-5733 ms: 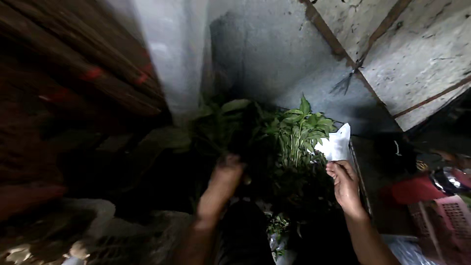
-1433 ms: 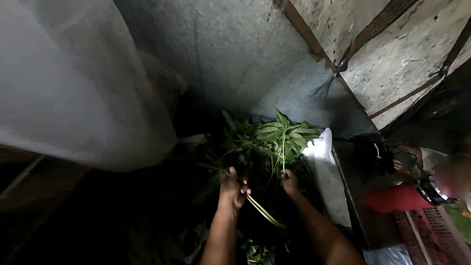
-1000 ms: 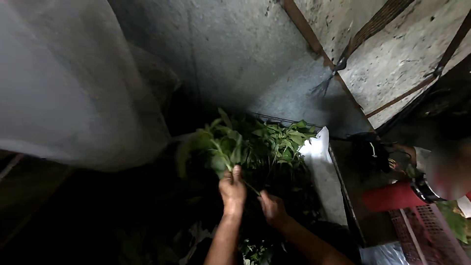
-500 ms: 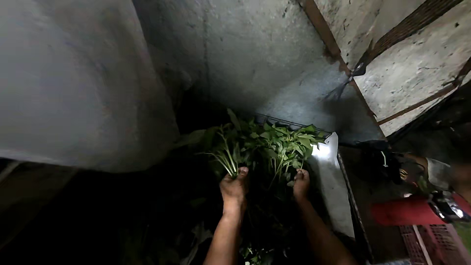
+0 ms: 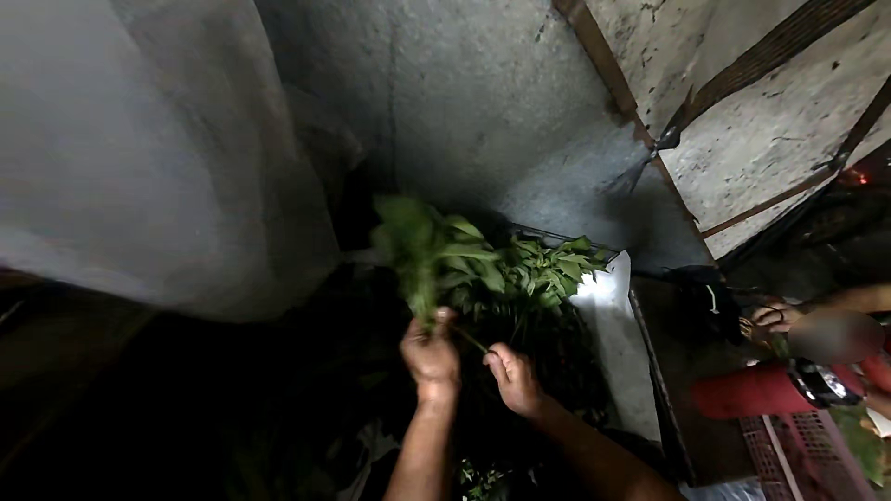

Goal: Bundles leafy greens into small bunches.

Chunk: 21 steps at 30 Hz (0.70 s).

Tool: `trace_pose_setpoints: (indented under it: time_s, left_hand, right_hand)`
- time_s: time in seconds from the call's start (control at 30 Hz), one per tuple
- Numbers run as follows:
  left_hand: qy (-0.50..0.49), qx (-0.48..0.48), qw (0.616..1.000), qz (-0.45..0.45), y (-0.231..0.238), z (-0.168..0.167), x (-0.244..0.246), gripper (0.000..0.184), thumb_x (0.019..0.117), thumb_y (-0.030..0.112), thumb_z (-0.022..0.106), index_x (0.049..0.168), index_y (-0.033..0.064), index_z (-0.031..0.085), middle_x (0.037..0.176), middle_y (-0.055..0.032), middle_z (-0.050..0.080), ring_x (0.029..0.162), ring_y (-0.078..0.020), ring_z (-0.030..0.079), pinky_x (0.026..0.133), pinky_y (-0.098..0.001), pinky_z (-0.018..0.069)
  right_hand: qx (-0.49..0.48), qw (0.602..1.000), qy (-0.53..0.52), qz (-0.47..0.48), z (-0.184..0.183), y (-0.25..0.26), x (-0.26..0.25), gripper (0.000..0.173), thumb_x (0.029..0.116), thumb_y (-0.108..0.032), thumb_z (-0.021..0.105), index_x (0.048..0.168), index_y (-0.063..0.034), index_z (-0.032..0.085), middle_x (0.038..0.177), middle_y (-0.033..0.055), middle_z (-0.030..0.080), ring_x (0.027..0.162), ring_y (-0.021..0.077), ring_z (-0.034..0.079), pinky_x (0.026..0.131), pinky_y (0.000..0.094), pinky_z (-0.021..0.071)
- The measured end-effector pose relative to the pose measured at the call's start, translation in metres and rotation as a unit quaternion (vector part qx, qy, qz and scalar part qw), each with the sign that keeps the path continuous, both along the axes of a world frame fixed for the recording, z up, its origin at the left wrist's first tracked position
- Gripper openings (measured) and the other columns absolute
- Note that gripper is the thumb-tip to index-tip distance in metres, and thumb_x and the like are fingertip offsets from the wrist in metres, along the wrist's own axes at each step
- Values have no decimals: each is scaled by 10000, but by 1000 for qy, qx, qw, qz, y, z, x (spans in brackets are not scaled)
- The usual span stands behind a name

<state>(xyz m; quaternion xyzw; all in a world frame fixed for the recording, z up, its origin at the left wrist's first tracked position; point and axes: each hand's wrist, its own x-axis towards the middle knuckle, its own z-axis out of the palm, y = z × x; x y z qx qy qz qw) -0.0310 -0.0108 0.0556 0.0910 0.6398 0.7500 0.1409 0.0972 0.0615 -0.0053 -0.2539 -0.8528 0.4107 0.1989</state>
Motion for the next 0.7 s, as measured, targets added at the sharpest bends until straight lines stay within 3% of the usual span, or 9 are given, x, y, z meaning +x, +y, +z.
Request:
trace_pose_setpoints:
  time_s: [0.07,0.1,0.17,0.27,0.33,0.43,0.5,0.63,0.7]
  left_hand:
    - [3,57,992,110,-10,5,-18,187,1062,111,517,1126,-46,595,813,-12,648,709,-65,641,696,-258,568]
    - [-4,71,987,143,-14,8,-25,195,1082,132,478,1126,-34,570,760,2,630,645,-65,631,642,-255,571]
    - [-35,58,987,148,-16,9,-28,181,1103,188,445,1093,27,527,661,48,514,512,-41,532,497,-219,511]
    - [-78,24,993,87,-10,1,-21,175,1098,219,480,996,84,525,593,68,419,445,-33,425,419,-208,413]
    - [-82,20,995,58,-5,-4,-19,159,1087,206,507,996,80,541,588,63,420,441,-42,415,416,-215,398]
    - [-79,13,996,34,0,-6,-19,136,1075,186,533,1026,62,561,592,59,441,442,-37,425,421,-208,407]
    - [-83,9,996,25,2,-7,-19,131,1075,186,534,1010,74,552,584,63,436,438,-39,418,421,-206,396]
    - [-90,1,996,12,3,-7,-17,130,1071,183,544,1004,72,559,584,57,438,437,-42,413,422,-206,388]
    - [-96,2,995,5,4,-8,-16,132,1066,180,554,996,69,560,581,51,435,431,-48,407,414,-207,383]
  right_hand:
    - [-23,984,-162,72,-15,21,13,387,1099,-267,431,1234,27,643,1068,220,704,998,320,692,930,495,543]
    - [-42,970,-226,82,-22,33,17,421,1106,-295,428,1347,3,600,1249,235,666,1173,345,647,1045,520,489]
    - [-39,964,-262,1,-33,54,18,481,1073,-316,510,1495,-85,512,1484,212,532,1373,367,517,1138,581,409]
    - [-51,959,-189,-204,-37,84,-4,509,1053,-250,552,1524,-83,457,1471,230,528,1316,365,562,1089,522,473]
    - [-81,939,-204,-266,-37,98,-23,559,1056,-294,557,1566,-126,401,1463,225,539,1303,365,575,1080,517,478]
    - [-125,916,-259,-279,-45,110,-41,605,1051,-386,559,1578,-152,375,1473,223,532,1319,383,562,1083,552,466]
    - [-141,907,-284,-277,-53,111,-44,585,1047,-409,555,1525,-96,426,1427,214,579,1303,364,581,1083,543,467]
    - [-211,903,-245,-283,-61,105,-37,463,1067,-310,546,1408,4,553,1404,248,581,1322,373,553,1113,536,430]
    - [-223,907,-161,-320,-61,99,-31,383,1067,-235,546,1344,27,581,1316,249,627,1232,359,608,1058,512,476]
